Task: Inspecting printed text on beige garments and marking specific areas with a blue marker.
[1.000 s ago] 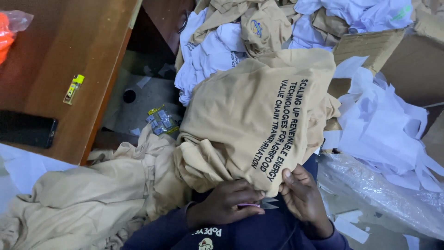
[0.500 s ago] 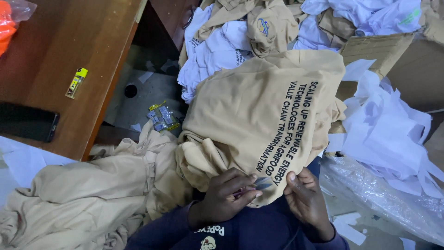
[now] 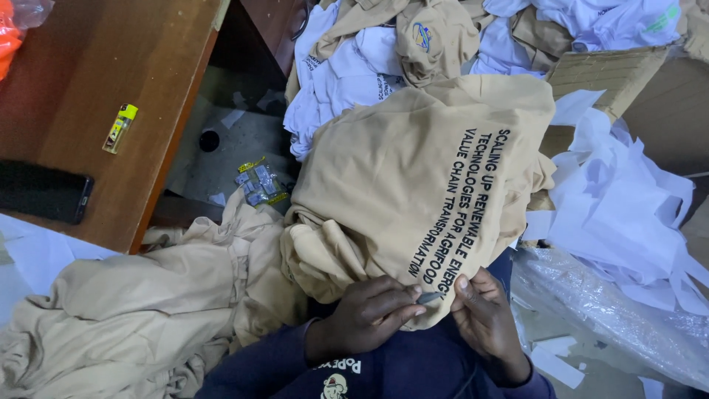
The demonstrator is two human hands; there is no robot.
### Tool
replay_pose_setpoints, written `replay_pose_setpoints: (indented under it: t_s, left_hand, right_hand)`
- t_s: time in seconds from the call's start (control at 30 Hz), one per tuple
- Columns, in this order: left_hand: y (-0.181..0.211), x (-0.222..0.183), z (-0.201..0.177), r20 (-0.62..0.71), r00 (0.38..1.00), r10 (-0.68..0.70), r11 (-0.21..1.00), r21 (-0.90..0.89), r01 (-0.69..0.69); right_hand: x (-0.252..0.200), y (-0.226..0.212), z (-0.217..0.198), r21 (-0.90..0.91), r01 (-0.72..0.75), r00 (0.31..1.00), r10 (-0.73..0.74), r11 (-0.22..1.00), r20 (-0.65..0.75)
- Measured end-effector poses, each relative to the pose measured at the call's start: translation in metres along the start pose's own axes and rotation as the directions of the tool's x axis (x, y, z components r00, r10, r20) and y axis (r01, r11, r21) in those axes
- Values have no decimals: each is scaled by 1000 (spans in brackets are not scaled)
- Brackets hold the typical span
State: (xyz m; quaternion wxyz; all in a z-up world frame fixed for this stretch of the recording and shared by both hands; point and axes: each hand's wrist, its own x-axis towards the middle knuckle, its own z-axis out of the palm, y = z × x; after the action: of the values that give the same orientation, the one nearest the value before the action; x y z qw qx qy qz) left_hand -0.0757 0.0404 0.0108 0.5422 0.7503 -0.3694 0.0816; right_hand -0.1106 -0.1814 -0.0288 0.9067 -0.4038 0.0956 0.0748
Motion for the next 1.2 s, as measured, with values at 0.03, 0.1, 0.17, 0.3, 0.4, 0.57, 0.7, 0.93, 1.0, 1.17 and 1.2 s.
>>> replay_pose_setpoints:
  t_s: [0.03, 0.1, 0.17, 0.3, 0.4, 0.57, 0.7, 0.93, 1.0, 1.17, 1.2]
  left_hand:
    - [1, 2, -2, -11, 1000, -4, 1000, 7, 4]
    - [0, 1, -4, -21, 1000, -7, 1000, 11, 7]
    - [-4, -6, -4, -106, 994, -18, 996, 84, 27]
    - [-4, -5, -4, -130, 991, -23, 990, 132, 40]
    - [0, 1, -6, -100, 994, -34, 994, 105, 44]
    - [0, -2, -3, -35, 999, 19, 981, 196, -12]
    - [0, 0, -5, -49, 998, 33, 977, 211, -22]
    - [-11, 9, -10, -137, 986, -99, 994, 25, 103]
    - [-20, 12, -8, -126, 984, -129, 987, 75, 139]
    - [-31, 21, -1, -25, 982, -187, 982, 1, 187]
    - [-32, 22, -3, -19, 983, -184, 983, -2, 184]
  right_hand:
    - [0, 1, -2, 10, -13, 1000, 13, 1000, -1]
    - [1, 0, -2, 20, -26, 1000, 26, 999, -4]
    - [1, -3, 2, 33, -14, 1000, 14, 999, 14]
    - [2, 1, -2, 62, -36, 999, 35, 997, 9]
    - [2, 1, -1, 48, -23, 1000, 22, 999, 5]
    - [-2, -1, -3, -48, -40, 999, 39, 998, -11]
    - [-4, 6, -14, -45, -35, 999, 35, 998, -20]
    - [5, -2, -12, 188, -32, 999, 33, 982, 0]
    - [10, -2, -8, 223, -19, 1000, 18, 975, 5]
    - [22, 7, 1, -54, -91, 994, 88, 994, -58]
    - [25, -2, 16, -52, -87, 994, 84, 995, -63]
